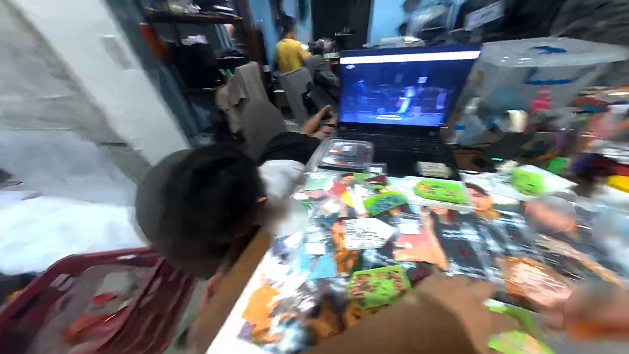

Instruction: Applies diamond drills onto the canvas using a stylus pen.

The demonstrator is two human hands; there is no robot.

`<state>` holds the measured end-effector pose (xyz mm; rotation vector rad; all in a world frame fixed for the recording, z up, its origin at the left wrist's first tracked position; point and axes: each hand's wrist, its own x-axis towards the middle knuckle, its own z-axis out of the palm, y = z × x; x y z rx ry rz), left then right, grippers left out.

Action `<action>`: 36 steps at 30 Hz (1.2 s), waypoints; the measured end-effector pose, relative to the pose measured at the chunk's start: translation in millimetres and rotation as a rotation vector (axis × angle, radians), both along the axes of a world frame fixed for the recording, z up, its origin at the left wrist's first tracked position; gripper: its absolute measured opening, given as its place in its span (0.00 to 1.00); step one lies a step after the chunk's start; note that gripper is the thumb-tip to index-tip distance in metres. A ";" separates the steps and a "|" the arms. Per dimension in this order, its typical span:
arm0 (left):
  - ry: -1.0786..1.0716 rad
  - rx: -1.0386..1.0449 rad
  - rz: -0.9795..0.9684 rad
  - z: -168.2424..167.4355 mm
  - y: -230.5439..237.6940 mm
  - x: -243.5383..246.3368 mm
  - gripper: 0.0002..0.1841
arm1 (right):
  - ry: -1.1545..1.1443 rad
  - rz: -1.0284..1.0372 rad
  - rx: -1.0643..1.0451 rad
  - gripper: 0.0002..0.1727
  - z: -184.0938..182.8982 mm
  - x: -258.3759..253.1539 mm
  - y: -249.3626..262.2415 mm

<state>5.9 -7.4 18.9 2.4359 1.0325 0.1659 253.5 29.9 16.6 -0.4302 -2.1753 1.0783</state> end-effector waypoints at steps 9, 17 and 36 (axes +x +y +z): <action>-0.207 0.233 0.040 -19.9 -0.3 -3.2 0.16 | 0.005 -0.076 0.181 0.21 -17.0 -3.5 6.6; -0.182 0.157 -0.027 -19.6 5.8 -8.4 0.18 | -0.038 0.009 0.171 0.18 -17.5 -5.2 8.1; -0.198 0.192 -0.068 -22.6 8.6 -11.9 0.20 | -0.093 0.028 0.156 0.19 -16.8 -6.8 8.6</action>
